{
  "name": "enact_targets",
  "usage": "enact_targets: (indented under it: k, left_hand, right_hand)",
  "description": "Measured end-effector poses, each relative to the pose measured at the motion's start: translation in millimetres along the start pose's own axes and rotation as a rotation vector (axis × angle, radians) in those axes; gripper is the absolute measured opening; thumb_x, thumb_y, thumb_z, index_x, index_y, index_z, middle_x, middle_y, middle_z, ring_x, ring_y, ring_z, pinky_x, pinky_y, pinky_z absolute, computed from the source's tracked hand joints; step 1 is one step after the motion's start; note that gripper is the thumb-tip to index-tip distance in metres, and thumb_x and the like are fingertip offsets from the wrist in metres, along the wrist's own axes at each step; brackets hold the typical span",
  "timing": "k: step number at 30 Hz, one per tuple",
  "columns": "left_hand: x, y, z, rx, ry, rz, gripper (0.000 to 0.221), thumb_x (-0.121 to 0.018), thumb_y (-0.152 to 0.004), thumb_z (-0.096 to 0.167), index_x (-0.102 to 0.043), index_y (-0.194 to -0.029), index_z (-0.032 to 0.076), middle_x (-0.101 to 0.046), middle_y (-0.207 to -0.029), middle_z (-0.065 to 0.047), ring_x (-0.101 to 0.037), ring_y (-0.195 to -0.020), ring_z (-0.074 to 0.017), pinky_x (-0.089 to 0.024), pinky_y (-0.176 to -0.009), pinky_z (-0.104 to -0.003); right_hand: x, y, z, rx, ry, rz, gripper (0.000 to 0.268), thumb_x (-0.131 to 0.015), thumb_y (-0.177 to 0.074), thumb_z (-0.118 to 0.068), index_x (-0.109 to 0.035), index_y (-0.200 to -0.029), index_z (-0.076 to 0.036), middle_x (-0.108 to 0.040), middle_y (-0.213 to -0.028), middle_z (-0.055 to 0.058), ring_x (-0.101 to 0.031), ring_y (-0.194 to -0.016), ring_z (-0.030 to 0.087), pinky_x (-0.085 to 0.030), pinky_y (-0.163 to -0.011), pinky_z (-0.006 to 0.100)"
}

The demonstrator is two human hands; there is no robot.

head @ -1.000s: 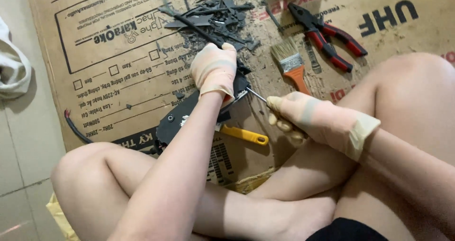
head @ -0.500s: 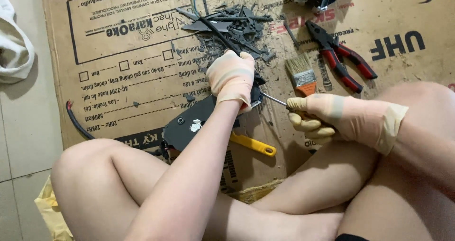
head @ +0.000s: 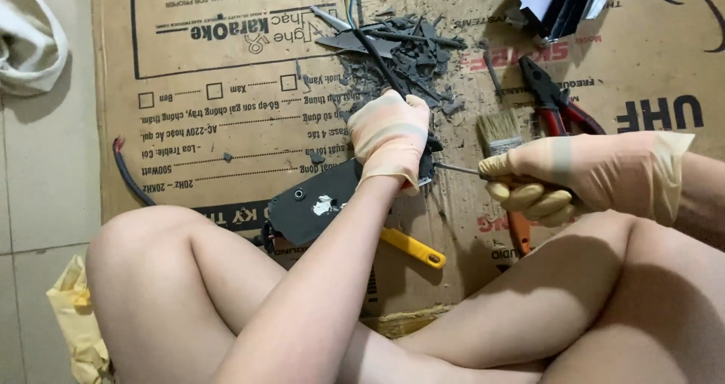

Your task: Scraping a layer of material or residue off a black metal plate using a small hand tool.

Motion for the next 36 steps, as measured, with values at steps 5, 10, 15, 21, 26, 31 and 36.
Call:
enact_targets:
  k: [5, 10, 15, 21, 26, 31, 36]
  left_hand:
    - [0, 3, -2, -0.012, -0.017, -0.026, 0.058, -0.035, -0.095, 0.051, -0.057, -0.134, 0.014, -0.070, -0.118, -0.016, -0.060, -0.122, -0.0421, -0.054, -0.093, -0.057]
    - [-1, 2, 0, -0.007, -0.012, -0.040, 0.058, -0.035, -0.095, 0.051, -0.056, -0.134, 0.014, -0.070, -0.117, -0.016, -0.060, -0.122, -0.0433, -0.055, -0.091, -0.059]
    - [-3, 3, 0, -0.009, -0.010, -0.050, 0.057, -0.035, -0.095, 0.050, -0.055, -0.135, 0.014, -0.070, -0.116, -0.017, -0.060, -0.121, -0.0444, -0.056, -0.089, -0.060]
    - [0, 1, 0, 0.019, 0.037, -0.053, 0.057, -0.034, -0.096, 0.050, -0.054, -0.136, 0.014, -0.070, -0.114, -0.017, -0.059, -0.120, -0.0460, -0.057, -0.087, -0.061]
    - [1, 5, 2, -0.014, 0.038, -0.031, 0.054, -0.033, -0.096, 0.048, -0.057, -0.131, 0.014, -0.073, -0.105, -0.014, -0.065, -0.114, -0.0423, -0.057, -0.087, -0.058]
    - [-12, -2, -3, -0.001, 0.060, -0.042, 0.054, -0.033, -0.096, 0.048, -0.058, -0.130, 0.014, -0.073, -0.105, -0.014, -0.065, -0.113, -0.0421, -0.057, -0.088, -0.058]
    - [-18, -6, -6, -0.003, 0.063, -0.030, 0.054, -0.034, -0.096, 0.049, -0.059, -0.130, 0.014, -0.074, -0.105, -0.014, -0.065, -0.113, -0.0419, -0.057, -0.088, -0.057]
  right_hand:
    - [2, -7, -4, -0.018, -0.020, -0.065, 0.043, -0.048, -0.108, -0.024, -0.050, -0.072, -0.001, -0.036, -0.046, 0.004, -0.022, -0.032, 0.012, -0.013, -0.026, 0.030]
    - [14, -10, -7, -0.010, 0.007, -0.055, 0.044, -0.049, -0.108, -0.027, -0.051, -0.073, 0.000, -0.035, -0.046, 0.005, -0.023, -0.030, 0.014, -0.014, -0.025, 0.031]
    - [26, -19, -11, 0.011, 0.033, -0.042, 0.046, -0.049, -0.107, -0.030, -0.051, -0.073, 0.001, -0.034, -0.045, 0.006, -0.024, -0.028, 0.016, -0.014, -0.023, 0.032]
    - [47, -38, -37, 0.017, 0.120, -0.028, 0.049, -0.050, -0.106, -0.035, -0.052, -0.073, 0.001, -0.033, -0.044, 0.007, -0.025, -0.025, 0.019, -0.015, -0.021, 0.034]
    - [66, -46, -46, 0.016, 0.157, 0.002, 0.051, -0.051, -0.105, -0.038, -0.053, -0.073, 0.002, -0.031, -0.043, 0.008, -0.026, -0.023, 0.021, -0.015, -0.019, 0.035]
    - [58, -55, -17, -0.010, 0.152, 0.012, 0.054, -0.052, -0.104, -0.042, -0.054, -0.073, 0.002, -0.030, -0.042, 0.009, -0.027, -0.020, 0.024, -0.016, -0.017, 0.036]
    - [47, -60, 8, -0.004, 0.139, 0.017, 0.057, -0.053, -0.104, -0.045, -0.055, -0.074, 0.003, -0.029, -0.041, 0.010, -0.028, -0.018, 0.026, -0.016, -0.016, 0.037]
Point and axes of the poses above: each hand's wrist, its own y-axis away from the middle knuckle, its own x-axis out of the back of the hand, z = x × y, the point moved 3 cm from there along -y, towards the middle knuckle
